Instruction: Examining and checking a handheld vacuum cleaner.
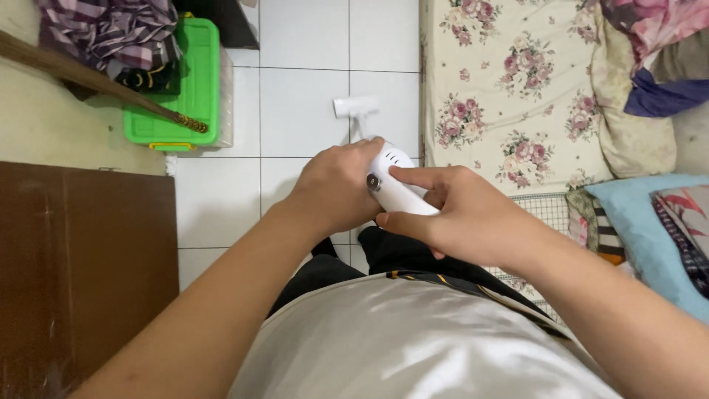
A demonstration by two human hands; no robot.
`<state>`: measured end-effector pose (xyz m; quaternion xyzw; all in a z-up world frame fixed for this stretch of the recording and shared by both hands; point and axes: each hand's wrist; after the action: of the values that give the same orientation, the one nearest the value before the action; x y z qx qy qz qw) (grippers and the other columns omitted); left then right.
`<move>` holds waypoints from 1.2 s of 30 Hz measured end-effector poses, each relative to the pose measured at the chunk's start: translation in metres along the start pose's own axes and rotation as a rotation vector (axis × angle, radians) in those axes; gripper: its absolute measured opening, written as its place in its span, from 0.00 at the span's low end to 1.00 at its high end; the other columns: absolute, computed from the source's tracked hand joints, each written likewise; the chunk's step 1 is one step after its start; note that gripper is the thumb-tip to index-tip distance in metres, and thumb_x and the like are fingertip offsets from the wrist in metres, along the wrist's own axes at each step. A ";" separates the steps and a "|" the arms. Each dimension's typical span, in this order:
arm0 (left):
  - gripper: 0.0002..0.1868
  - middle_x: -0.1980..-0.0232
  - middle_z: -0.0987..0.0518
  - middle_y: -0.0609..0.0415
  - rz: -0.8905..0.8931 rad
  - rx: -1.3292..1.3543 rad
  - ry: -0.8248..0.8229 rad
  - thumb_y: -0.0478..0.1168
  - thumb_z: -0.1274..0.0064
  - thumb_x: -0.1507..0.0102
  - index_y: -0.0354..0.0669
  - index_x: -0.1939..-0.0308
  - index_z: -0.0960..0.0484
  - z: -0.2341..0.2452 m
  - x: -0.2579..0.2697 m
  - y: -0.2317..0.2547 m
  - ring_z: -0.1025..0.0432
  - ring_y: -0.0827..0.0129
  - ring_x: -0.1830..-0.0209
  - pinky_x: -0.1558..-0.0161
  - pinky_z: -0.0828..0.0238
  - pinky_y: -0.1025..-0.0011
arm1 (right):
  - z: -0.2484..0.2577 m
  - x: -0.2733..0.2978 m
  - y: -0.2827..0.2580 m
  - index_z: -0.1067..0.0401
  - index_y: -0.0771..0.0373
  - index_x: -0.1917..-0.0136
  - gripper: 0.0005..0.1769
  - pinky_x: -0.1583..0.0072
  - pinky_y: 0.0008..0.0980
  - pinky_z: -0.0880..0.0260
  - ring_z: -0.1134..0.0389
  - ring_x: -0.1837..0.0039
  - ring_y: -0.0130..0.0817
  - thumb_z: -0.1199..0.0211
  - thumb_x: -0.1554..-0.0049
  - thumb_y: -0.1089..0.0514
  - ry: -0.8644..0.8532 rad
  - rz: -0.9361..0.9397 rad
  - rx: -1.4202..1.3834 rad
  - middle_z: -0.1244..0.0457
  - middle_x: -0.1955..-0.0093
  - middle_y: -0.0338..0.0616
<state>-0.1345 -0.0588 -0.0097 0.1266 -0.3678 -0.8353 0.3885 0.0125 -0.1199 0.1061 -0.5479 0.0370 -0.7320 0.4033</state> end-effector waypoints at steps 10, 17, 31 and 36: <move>0.30 0.55 0.17 0.45 0.067 0.006 -0.051 0.41 0.32 0.53 0.42 0.49 0.25 -0.029 0.005 0.005 0.21 0.48 0.55 0.54 0.24 0.56 | -0.010 -0.015 0.048 0.36 0.56 0.22 0.46 0.68 0.29 0.38 0.40 0.73 0.25 0.28 0.53 0.52 -0.054 0.078 -0.164 0.31 0.67 0.40; 0.37 0.51 0.19 0.45 0.165 -0.172 -0.290 0.47 0.27 0.56 0.41 0.48 0.28 0.004 -0.017 0.039 0.23 0.50 0.50 0.49 0.25 0.56 | 0.000 -0.003 0.047 0.37 0.59 0.24 0.44 0.68 0.28 0.37 0.40 0.72 0.25 0.31 0.53 0.53 -0.038 0.103 -0.182 0.32 0.66 0.41; 0.41 0.46 0.20 0.43 0.060 -0.199 -0.252 0.41 0.36 0.53 0.41 0.35 0.28 -0.030 -0.029 0.000 0.24 0.50 0.48 0.48 0.25 0.59 | -0.023 -0.033 0.087 0.40 0.59 0.23 0.48 0.43 0.32 0.27 0.26 0.47 0.34 0.32 0.58 0.62 0.091 0.278 -0.148 0.27 0.45 0.51; 0.36 0.46 0.18 0.48 0.138 -0.181 -0.379 0.45 0.39 0.48 0.51 0.35 0.25 0.022 -0.028 0.040 0.24 0.54 0.45 0.43 0.26 0.61 | -0.007 0.002 0.057 0.40 0.60 0.23 0.47 0.41 0.32 0.29 0.24 0.44 0.34 0.30 0.55 0.56 0.163 0.336 -0.019 0.28 0.42 0.51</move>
<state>-0.1046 -0.0433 0.0317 -0.0933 -0.3656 -0.8452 0.3784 0.0373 -0.1624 0.0769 -0.4766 0.1673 -0.6960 0.5104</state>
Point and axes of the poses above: each hand's wrist, its own x-axis away from the middle knuckle, its own z-axis out of the back of the hand, y = z × x
